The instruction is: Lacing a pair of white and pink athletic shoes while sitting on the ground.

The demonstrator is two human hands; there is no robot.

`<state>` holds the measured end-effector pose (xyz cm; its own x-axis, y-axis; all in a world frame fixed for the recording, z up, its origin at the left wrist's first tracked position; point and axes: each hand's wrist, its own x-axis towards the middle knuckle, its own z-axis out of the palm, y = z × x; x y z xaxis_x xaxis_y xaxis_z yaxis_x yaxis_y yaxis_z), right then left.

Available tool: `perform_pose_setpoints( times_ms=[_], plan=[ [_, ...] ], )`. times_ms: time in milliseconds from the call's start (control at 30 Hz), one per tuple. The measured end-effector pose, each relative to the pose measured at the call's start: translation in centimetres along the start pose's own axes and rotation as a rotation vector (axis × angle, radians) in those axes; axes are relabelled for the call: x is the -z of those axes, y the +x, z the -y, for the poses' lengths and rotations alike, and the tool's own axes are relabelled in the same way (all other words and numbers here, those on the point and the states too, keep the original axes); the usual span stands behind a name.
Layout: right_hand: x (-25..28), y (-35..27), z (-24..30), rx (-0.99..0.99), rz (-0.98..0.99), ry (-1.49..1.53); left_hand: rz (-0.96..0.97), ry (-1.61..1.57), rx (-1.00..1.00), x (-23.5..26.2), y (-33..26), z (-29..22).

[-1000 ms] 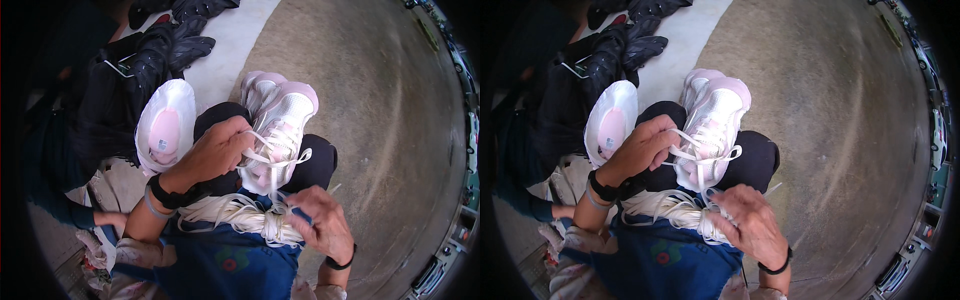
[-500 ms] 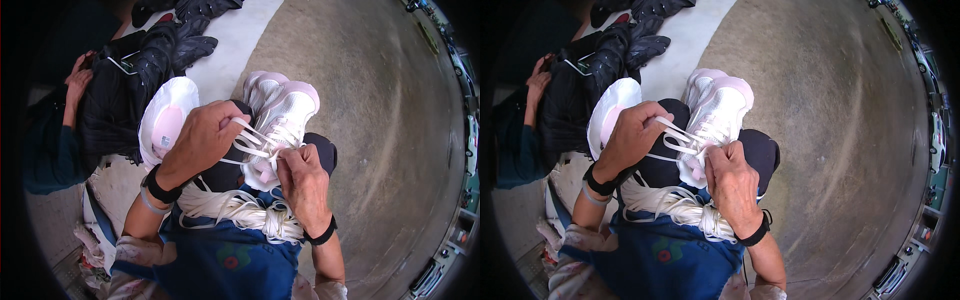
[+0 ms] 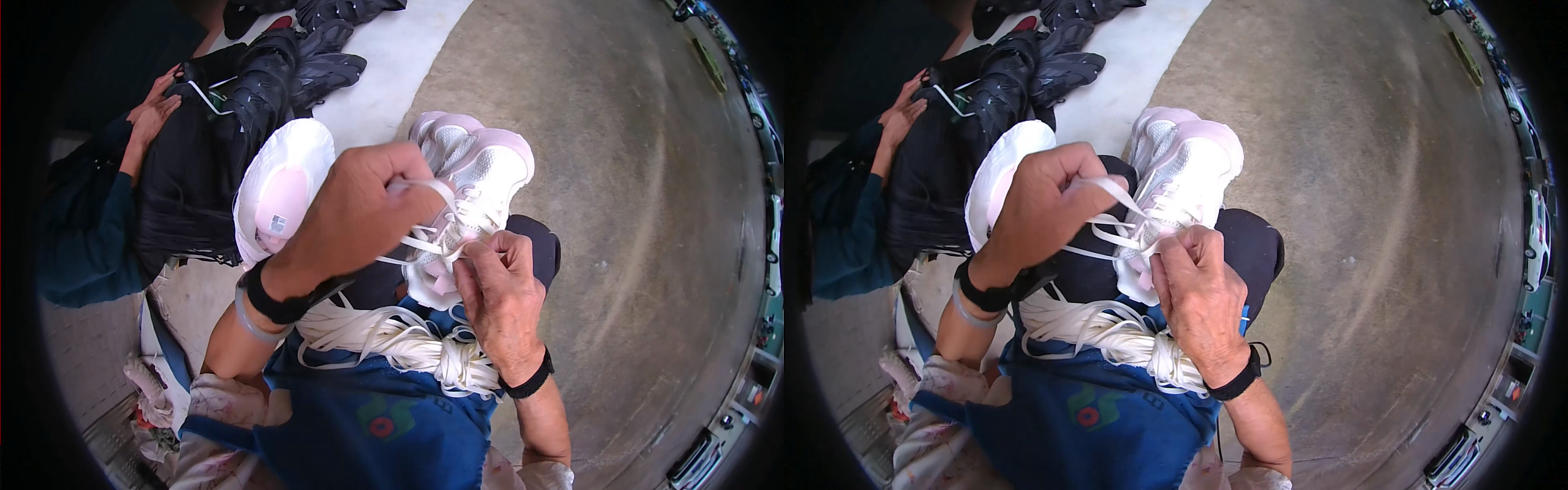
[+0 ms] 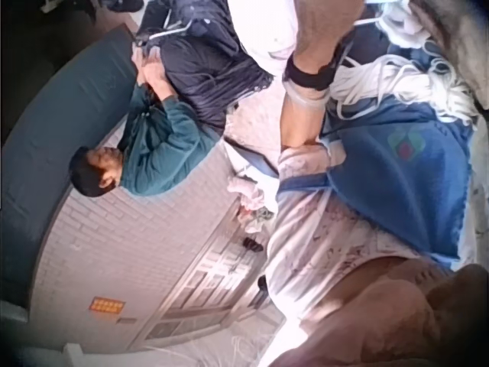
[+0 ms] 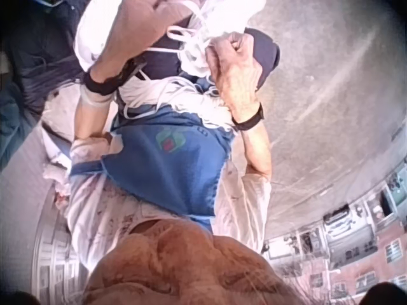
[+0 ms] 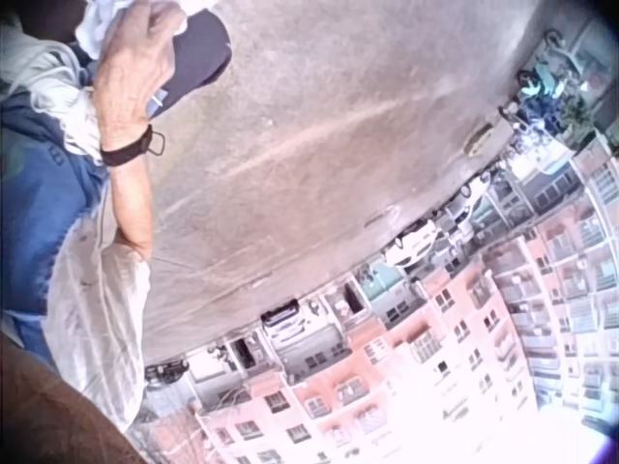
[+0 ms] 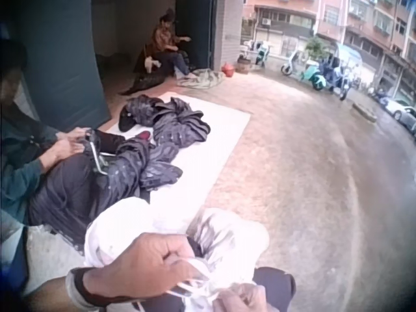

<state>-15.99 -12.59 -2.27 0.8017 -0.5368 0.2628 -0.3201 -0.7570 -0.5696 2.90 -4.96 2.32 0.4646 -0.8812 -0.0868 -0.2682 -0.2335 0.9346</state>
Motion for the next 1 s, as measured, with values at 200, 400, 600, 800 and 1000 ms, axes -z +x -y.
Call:
perform_pose_setpoints(
  times_ms=[200,400,600,800,1000],
  plan=[
    [-0.9,0.1,0.6,0.040,-0.002,-0.037,-0.019,-0.565,0.236,0.0,-0.2,3.2],
    [-0.5,0.5,0.4,-0.021,0.091,0.170,-0.233,0.312,-0.457,-0.3,0.3,1.8],
    [3.0,-0.9,-3.7,-0.220,0.319,0.953,-0.196,-0.054,0.074,1.3,0.5,3.4],
    [5.8,-0.7,-2.4,-0.250,0.533,0.860,-0.156,-0.295,0.217,1.7,0.0,2.3],
    [5.2,-1.4,-3.3,-0.320,0.536,0.827,-0.540,0.560,-0.619,3.6,0.1,0.4]
  ],
)
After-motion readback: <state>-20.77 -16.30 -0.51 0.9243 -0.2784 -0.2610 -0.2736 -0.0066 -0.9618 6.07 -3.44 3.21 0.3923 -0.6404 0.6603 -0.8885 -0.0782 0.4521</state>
